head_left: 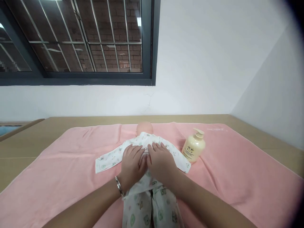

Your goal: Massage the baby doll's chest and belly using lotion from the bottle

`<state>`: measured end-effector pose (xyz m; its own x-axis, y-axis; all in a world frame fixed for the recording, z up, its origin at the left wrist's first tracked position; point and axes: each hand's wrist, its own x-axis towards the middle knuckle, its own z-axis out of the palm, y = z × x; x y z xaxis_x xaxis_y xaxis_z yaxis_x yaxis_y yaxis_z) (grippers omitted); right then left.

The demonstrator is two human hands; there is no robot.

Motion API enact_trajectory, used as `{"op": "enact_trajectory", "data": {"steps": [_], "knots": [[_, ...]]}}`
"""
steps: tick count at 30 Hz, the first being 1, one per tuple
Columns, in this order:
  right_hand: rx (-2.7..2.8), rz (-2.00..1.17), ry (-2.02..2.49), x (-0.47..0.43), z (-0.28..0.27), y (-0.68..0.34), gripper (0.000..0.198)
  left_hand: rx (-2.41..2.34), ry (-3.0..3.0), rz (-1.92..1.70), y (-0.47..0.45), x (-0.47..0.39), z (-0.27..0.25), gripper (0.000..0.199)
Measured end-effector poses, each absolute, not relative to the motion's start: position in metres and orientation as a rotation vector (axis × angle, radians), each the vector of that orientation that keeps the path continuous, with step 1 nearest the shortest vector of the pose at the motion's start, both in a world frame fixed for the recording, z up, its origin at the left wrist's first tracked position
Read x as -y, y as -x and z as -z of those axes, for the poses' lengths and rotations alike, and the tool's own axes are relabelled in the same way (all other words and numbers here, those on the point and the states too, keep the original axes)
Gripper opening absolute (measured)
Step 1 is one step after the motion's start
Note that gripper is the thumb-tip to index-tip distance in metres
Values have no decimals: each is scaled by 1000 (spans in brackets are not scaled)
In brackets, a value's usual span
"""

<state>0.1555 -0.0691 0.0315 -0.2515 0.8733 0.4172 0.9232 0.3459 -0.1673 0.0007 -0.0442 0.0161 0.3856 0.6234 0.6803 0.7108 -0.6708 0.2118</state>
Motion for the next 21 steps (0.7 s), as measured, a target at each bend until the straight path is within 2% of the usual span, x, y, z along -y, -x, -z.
{"op": "enact_trajectory", "data": {"steps": [2,7,9,14,16,21], "knots": [[2174,182,1578,72,-32,-154,46,1377,2503,1180,-3,45,-17,23],[2155,15,1546,45,-27,-164,48,1572,2459,1214,-6,36,-9,55],[2170,-19,1508,36,-25,-169,51,1483,2484,1145,-6,34,-7,54],[2168,24,1560,52,-34,-162,47,1214,2499,1101,-2,44,-15,26],[2180,64,1586,64,-39,-156,43,1227,2486,1124,-2,47,-17,22],[2151,12,1634,60,-37,-156,45,1478,2419,1106,-4,39,-9,46]]}}
